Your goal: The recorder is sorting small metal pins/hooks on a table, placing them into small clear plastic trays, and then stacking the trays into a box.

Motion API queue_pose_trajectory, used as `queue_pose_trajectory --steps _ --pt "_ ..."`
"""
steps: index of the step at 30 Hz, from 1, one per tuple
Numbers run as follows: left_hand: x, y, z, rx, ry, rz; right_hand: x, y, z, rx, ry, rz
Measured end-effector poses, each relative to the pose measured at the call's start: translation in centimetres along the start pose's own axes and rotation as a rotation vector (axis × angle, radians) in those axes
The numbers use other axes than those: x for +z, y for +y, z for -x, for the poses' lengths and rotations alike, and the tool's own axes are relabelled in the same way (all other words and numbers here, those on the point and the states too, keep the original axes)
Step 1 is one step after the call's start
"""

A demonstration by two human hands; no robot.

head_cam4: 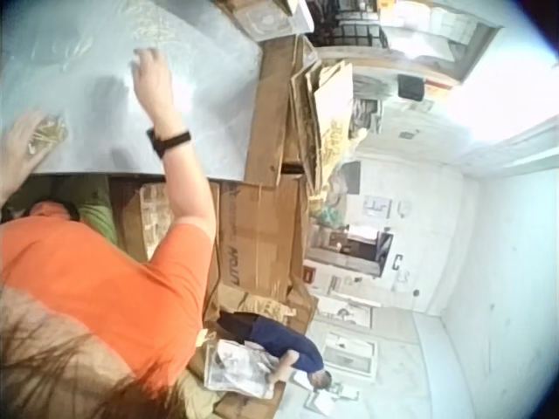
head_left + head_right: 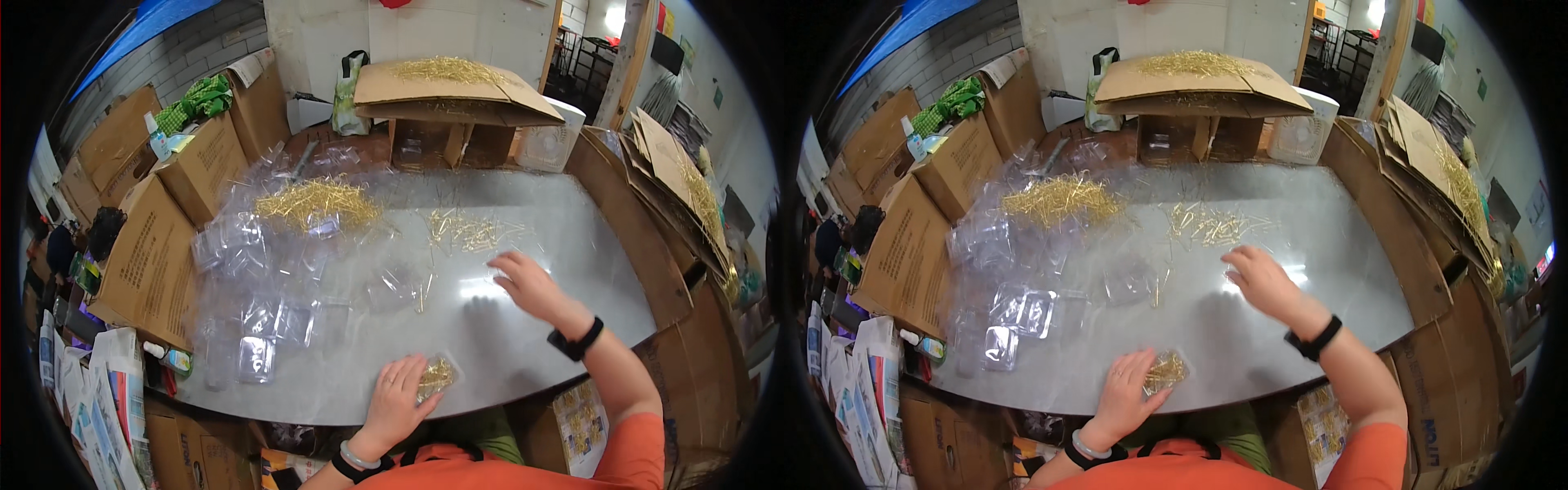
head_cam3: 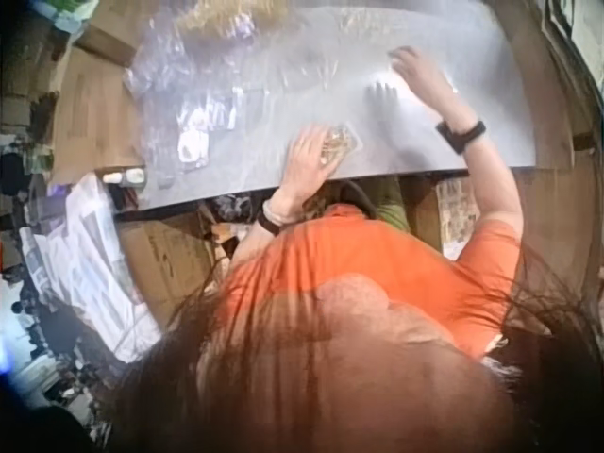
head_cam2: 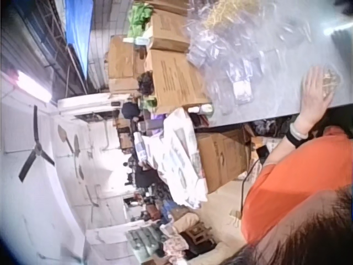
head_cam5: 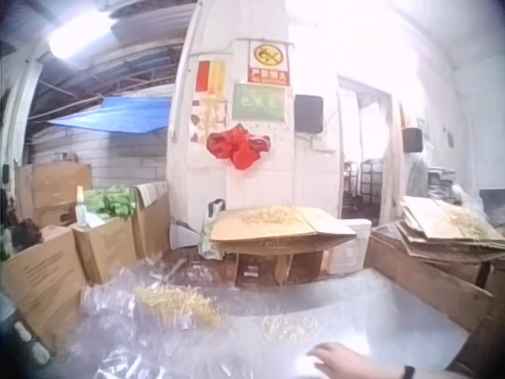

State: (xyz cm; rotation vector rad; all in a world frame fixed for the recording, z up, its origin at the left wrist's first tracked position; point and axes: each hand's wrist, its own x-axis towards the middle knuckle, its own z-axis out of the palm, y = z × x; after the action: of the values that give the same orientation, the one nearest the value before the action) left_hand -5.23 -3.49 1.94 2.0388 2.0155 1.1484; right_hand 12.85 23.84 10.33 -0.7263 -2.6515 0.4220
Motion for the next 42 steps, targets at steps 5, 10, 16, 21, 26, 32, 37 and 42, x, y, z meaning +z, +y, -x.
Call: queue_pose_trajectory --steps 5,10,16,21,26,32,37,42 --pt "0.1 0.1 -0.3 -0.004 0.016 0.068 3.7 11.4 -8.6 -0.098 -0.033 0.439" --pt "0.2 -0.2 -0.1 -0.012 0.037 0.067 5.1 11.2 -10.9 -0.035 -0.346 0.643" --pt "0.3 -0.3 0.2 -0.030 0.034 0.038 7.5 1.8 -2.7 -0.239 -0.345 0.747" --pt "0.3 -0.3 0.4 -0.037 0.043 0.025 4.0 5.7 -2.9 -0.109 -0.114 0.302" --pt "0.5 -0.2 -0.1 -0.029 0.042 0.072 -0.4 19.0 -4.5 0.233 -0.104 0.516" --pt "0.4 -0.3 0.5 -0.045 0.054 0.066 2.7 14.3 -4.4 0.194 -0.338 0.578" --pt "0.5 -0.7 1.0 -0.032 0.055 0.057 4.9 2.1 1.3 -0.098 -0.349 0.719" --pt "0.0 -0.4 0.7 0.043 0.049 0.089 4.4 -2.9 7.0 -0.123 -0.296 0.623"
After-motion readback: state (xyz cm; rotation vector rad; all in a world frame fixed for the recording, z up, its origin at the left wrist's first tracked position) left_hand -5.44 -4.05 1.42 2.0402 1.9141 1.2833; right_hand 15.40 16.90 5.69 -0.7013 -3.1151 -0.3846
